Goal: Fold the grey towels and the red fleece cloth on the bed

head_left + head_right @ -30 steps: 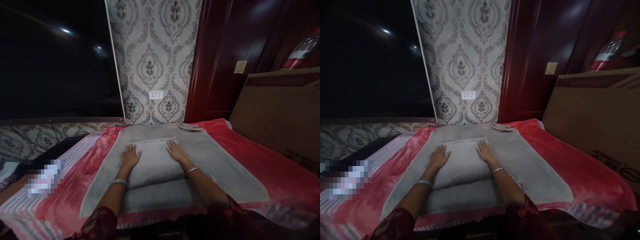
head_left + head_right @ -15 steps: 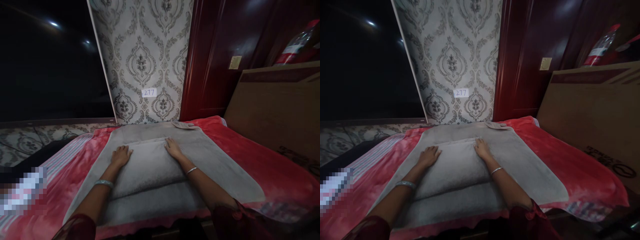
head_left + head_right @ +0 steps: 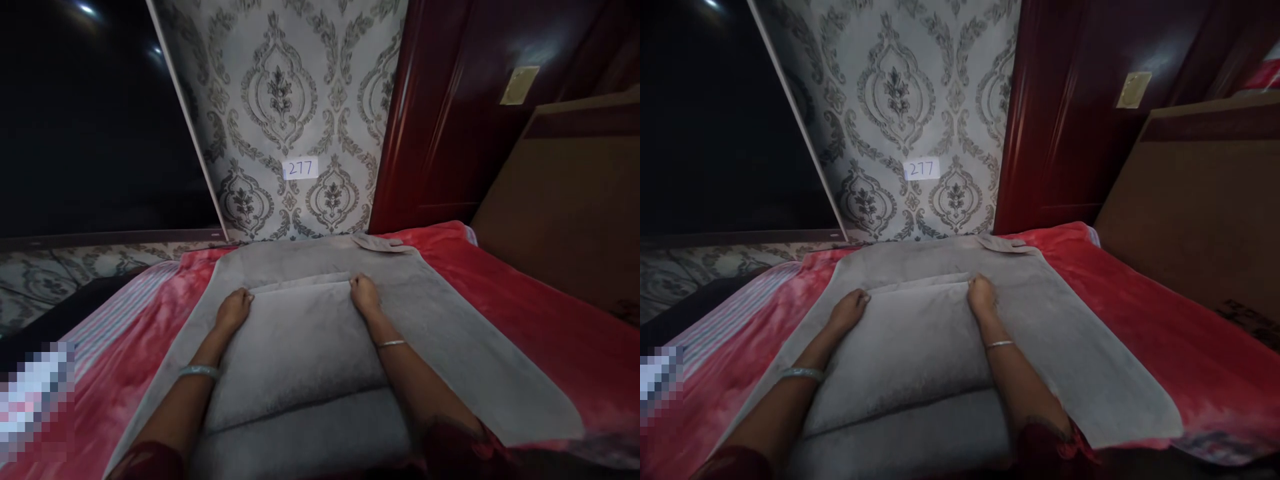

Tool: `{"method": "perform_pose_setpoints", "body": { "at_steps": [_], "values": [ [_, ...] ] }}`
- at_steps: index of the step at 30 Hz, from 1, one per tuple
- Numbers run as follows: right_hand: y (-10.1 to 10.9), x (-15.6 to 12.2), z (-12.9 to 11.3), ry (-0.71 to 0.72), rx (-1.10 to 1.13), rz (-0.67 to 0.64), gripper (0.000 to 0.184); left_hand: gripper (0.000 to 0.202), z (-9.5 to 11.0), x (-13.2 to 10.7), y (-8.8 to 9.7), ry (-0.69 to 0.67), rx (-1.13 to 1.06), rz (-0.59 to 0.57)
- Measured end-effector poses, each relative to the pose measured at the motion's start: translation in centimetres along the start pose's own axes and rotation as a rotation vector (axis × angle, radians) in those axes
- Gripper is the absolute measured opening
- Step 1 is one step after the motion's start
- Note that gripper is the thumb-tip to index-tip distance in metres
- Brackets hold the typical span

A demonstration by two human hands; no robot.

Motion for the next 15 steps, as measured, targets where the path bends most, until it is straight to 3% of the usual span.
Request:
{"method": "perform_pose_setpoints", "body": {
  "at_steps": [9, 15],
  "values": [
    [-1.2, 0.1, 1.7, 0.051, 0.079, 0.039, 0.028, 0.021, -1.4, -0.5, -1.9, 0.110, -0.252, 0.088],
    [0.3, 0.1, 1.5, 0.282, 0.154, 0.161, 0.043, 0.039, -2.6, -0.1, -0.3, 0.164, -0.176, 0.078]
  ]
}}
Point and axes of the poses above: each hand's wrist, its own x-axis towards the middle knuckle, its own y-axis out of the back of the hand, z = x × y, the point moved 2 cm from there along x, towards the middle knuckle, and after that the axes turned 4 degrees about x, right-handed, at the moved point
